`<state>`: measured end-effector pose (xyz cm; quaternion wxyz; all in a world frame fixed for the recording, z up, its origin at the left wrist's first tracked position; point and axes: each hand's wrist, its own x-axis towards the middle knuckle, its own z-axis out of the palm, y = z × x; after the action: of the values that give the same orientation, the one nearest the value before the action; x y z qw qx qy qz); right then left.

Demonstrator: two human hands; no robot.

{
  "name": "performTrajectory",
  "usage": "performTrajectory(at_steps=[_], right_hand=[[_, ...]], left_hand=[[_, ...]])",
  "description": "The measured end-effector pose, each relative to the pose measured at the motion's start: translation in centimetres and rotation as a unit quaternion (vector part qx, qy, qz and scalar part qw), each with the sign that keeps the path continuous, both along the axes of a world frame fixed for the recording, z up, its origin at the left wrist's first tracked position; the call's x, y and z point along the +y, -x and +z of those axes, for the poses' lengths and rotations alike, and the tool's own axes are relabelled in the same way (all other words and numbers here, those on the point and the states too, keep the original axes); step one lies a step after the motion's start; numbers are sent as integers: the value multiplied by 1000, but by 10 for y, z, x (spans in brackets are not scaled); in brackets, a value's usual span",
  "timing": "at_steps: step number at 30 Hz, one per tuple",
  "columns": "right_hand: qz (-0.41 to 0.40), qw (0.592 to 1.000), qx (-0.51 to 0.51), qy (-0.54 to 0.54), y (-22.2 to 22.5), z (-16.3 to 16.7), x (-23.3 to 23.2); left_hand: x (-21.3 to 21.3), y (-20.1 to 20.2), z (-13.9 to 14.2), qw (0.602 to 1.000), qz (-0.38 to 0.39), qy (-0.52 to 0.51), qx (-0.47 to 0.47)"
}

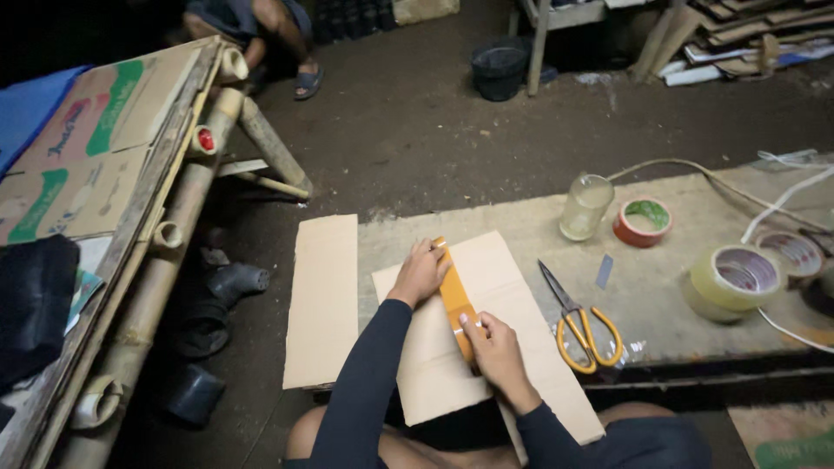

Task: The person sits on the ground and assembles a cardboard box from cut cardboard panels, folding the pieces and joining them with brown packing tape. They hold the panels together by hand, unroll the tape across the seam, and press the tape down to secure the joint.

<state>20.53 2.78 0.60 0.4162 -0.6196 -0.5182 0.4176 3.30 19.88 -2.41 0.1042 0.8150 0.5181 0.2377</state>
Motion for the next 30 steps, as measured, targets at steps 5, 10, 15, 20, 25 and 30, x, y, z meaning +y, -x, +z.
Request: performTrajectory(at_steps=[5, 10, 15, 20, 25, 30], right_hand=[[-7, 990, 88, -111, 6, -3, -6], [-10, 984, 127, -128, 6, -6, -8], [-29, 987, 107, -120, 4, -12, -10], [-23, 980, 166, -110, 6, -12, -13], [-18, 972, 160, -173, 4, -11, -14], [-15, 971, 194, -138, 0, -10, -15]], left_hand=[[-2, -2, 2, 1000, -3, 9, 9], [-1, -1, 7, 999, 1, 13, -32], [-1, -3, 14, 1000, 3, 19, -22], [3, -1, 28, 999, -5, 33, -43], [21, -1, 38, 985, 29, 142, -98], [36, -1, 50, 963, 7, 239, -121]])
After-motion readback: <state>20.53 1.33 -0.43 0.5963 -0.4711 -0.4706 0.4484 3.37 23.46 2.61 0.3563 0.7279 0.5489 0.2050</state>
